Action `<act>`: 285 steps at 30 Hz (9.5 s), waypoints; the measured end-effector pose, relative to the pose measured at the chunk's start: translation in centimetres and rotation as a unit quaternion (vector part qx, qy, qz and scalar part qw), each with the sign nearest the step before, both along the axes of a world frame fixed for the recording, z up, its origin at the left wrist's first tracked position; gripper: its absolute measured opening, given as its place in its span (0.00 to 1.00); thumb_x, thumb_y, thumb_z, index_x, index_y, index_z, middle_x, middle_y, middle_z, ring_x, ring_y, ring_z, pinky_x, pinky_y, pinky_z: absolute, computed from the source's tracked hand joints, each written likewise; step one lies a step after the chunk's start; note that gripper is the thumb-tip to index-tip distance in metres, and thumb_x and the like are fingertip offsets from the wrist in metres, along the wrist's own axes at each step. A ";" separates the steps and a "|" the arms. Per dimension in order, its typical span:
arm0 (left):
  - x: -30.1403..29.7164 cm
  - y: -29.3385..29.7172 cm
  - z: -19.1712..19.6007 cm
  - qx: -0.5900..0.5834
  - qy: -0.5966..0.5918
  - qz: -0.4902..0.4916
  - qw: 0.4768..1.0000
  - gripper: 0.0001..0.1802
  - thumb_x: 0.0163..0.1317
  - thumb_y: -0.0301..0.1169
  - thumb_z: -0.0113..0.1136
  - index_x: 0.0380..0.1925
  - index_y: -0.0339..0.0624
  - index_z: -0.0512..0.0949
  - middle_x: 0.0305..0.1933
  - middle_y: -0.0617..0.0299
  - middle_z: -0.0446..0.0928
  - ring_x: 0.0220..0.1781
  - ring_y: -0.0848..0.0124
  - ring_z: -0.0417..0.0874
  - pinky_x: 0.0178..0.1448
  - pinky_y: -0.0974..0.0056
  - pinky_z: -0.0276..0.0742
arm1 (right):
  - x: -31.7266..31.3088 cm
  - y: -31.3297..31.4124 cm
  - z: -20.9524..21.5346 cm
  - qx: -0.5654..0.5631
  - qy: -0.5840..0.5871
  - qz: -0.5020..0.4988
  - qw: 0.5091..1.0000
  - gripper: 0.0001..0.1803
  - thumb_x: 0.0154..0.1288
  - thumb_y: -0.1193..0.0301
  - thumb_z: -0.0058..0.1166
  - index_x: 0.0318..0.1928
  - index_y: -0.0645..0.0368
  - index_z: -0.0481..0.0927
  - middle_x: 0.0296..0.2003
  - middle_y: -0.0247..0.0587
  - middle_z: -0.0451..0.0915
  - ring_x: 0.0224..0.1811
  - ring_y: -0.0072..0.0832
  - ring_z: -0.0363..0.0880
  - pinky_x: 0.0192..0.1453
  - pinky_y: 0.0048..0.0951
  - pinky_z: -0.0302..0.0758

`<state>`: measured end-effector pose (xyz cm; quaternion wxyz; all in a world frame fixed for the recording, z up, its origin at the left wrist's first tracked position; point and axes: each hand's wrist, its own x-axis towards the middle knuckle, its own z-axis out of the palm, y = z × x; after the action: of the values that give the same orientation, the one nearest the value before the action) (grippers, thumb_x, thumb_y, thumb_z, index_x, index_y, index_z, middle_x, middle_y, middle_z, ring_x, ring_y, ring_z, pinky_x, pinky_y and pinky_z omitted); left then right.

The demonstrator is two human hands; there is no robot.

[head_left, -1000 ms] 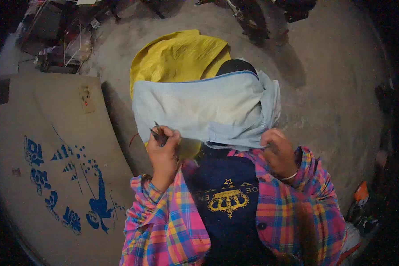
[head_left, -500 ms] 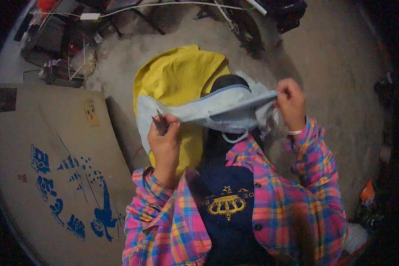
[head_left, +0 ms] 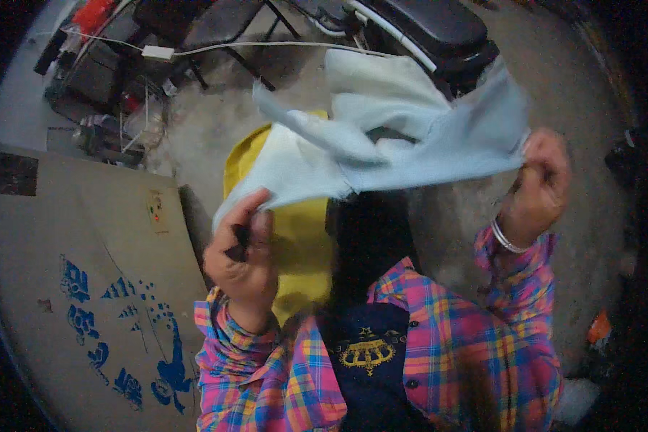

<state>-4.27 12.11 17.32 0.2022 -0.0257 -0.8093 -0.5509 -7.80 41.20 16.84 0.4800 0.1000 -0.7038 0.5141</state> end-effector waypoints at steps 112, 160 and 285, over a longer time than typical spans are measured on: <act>5.6 7.6 -10.3 0.022 -0.433 -0.235 0.870 0.12 0.56 0.34 0.46 0.31 0.34 0.66 0.23 0.52 0.74 0.26 0.62 0.76 0.30 0.64 0.69 | 9.8 -8.3 -13.2 -0.445 -0.649 0.221 0.576 0.10 0.56 0.73 0.41 0.38 0.62 0.69 0.27 0.34 0.73 0.26 0.19 0.70 0.29 0.21 0.68; 6.8 8.1 -11.4 0.200 -0.471 -0.169 0.842 0.08 0.59 0.31 0.42 0.29 0.35 0.63 0.17 0.61 0.69 0.19 0.75 0.69 0.23 0.70 0.65 | 10.4 -9.2 -13.2 -0.461 -0.596 0.327 0.570 0.11 0.58 0.72 0.39 0.41 0.61 0.68 0.27 0.32 0.72 0.23 0.16 0.67 0.25 0.17 0.65; 6.9 6.4 -10.7 0.086 -0.453 -0.245 0.853 0.19 0.60 0.42 0.38 0.38 0.36 0.68 0.30 0.47 0.72 0.33 0.56 0.74 0.36 0.61 0.67 | 8.0 -7.6 -10.5 -0.470 -0.659 0.243 0.535 0.08 0.53 0.72 0.48 0.30 0.58 0.64 0.18 0.35 0.69 0.10 0.17 0.61 0.10 0.18 0.57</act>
<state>2.59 18.46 6.64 -0.3266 0.0472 -0.7282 -0.6007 0.19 33.65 6.31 -0.2851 -0.3401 -0.4265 0.7882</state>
